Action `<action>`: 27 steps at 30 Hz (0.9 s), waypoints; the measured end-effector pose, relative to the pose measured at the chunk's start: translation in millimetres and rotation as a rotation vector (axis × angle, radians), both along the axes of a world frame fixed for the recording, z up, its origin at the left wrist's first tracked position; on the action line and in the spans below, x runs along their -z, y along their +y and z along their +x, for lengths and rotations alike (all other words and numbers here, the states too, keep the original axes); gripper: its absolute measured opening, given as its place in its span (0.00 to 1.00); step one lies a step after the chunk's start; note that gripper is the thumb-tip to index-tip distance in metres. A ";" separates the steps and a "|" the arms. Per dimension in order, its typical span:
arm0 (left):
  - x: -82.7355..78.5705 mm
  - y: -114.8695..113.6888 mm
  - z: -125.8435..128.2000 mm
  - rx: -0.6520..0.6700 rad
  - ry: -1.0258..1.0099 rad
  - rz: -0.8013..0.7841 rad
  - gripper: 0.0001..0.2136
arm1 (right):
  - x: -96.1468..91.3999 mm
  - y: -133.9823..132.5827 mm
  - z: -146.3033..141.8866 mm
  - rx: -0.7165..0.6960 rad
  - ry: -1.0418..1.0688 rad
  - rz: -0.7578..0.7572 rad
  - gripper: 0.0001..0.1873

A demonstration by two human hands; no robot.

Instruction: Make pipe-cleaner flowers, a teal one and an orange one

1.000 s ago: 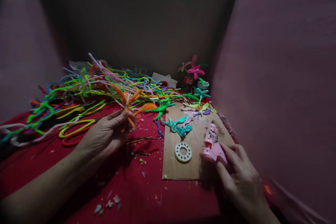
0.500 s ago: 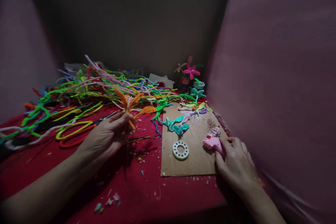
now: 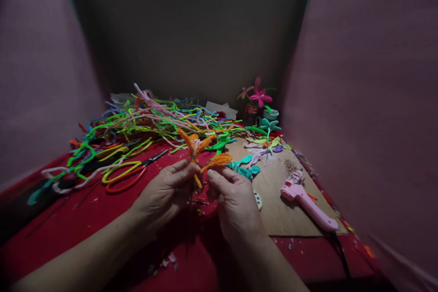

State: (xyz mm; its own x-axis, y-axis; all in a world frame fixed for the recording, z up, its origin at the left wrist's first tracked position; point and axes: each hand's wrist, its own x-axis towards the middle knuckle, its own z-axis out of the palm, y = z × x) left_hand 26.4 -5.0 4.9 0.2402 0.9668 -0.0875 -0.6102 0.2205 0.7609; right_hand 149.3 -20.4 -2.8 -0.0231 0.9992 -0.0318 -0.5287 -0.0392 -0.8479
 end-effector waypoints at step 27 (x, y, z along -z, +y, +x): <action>-11.8 -6.0 -6.3 -0.141 0.506 0.332 0.04 | -22.8 -7.3 -5.6 0.231 -0.451 0.272 0.09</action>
